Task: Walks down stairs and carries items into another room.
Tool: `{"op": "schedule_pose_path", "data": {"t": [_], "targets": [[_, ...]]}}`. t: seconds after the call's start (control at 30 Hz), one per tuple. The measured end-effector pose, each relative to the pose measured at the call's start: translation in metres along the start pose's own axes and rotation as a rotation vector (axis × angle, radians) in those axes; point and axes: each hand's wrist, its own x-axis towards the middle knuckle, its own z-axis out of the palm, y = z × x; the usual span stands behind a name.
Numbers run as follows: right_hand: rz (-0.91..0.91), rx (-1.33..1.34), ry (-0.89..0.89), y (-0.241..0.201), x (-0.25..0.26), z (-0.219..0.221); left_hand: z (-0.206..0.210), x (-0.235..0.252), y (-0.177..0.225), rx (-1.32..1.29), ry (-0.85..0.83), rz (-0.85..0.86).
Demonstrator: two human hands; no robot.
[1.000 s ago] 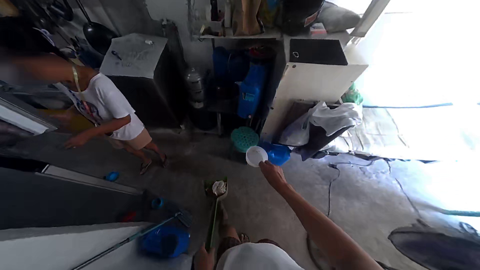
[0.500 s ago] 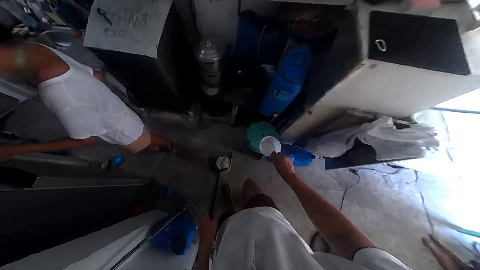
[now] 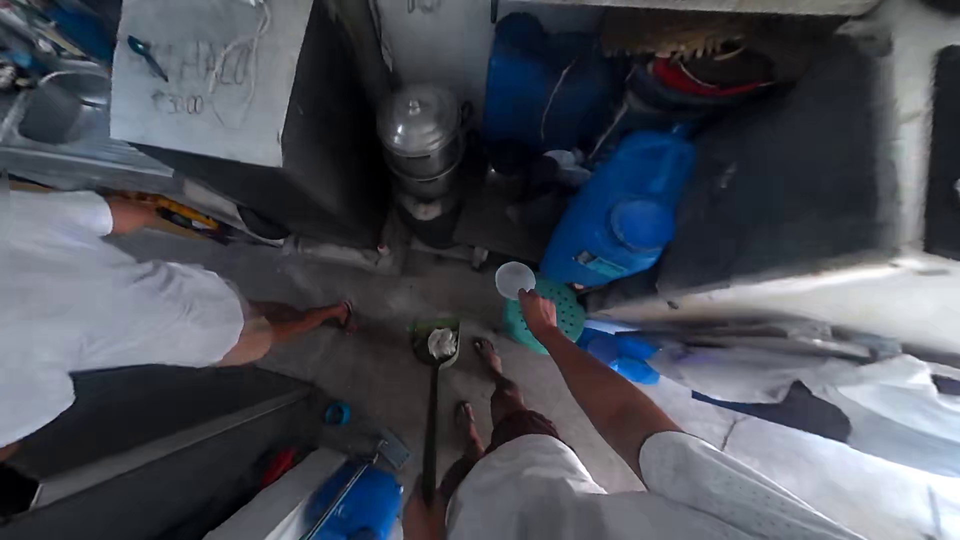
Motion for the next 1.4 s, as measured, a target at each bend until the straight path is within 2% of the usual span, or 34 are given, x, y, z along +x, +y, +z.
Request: {"op": "schedule_pose_path", "data": {"t": [0.13,0.33,0.43,0.57,0.67,0.73,0.8,0.9,1.07,1.23,1.4], "targets": [[0.031,0.004,-0.055,-0.017,0.078,-0.021,0.000,0.019,0.031,-0.007,-0.012,-0.067],[0.035,-0.033,-0.007,-0.032,0.177,-0.025,-0.005,0.036,0.067,-0.032,0.012,-0.077],[0.122,-0.021,-0.065,-0.043,0.193,-0.024,-0.009,0.044,0.077,-0.040,0.000,-0.084],[0.203,0.046,-0.193,-0.060,0.152,-0.011,-0.017,0.054,0.078,-0.056,-0.007,-0.070],[0.154,0.186,-0.306,-0.047,0.104,0.058,-0.026,0.058,0.074,-0.048,-0.020,-0.069],[0.147,0.403,-0.475,-0.043,0.056,0.093,-0.033,0.063,0.070,-0.035,-0.028,-0.037],[0.237,0.681,-0.650,-0.048,-0.006,0.113,-0.039,0.067,0.059,0.001,-0.039,0.006],[0.351,0.843,-0.734,-0.068,-0.086,0.137,-0.056,0.076,0.039,0.089,-0.062,0.064],[0.451,1.018,-0.718,-0.114,-0.171,0.160,-0.103,0.090,-0.002,0.299,-0.144,0.196],[0.575,1.353,-0.610,-0.161,-0.234,0.155,-0.150,0.075,-0.027,0.467,-0.205,0.325],[0.660,1.603,-0.523,-0.169,-0.277,0.183,-0.160,0.061,-0.032,0.598,-0.285,0.408]]}}
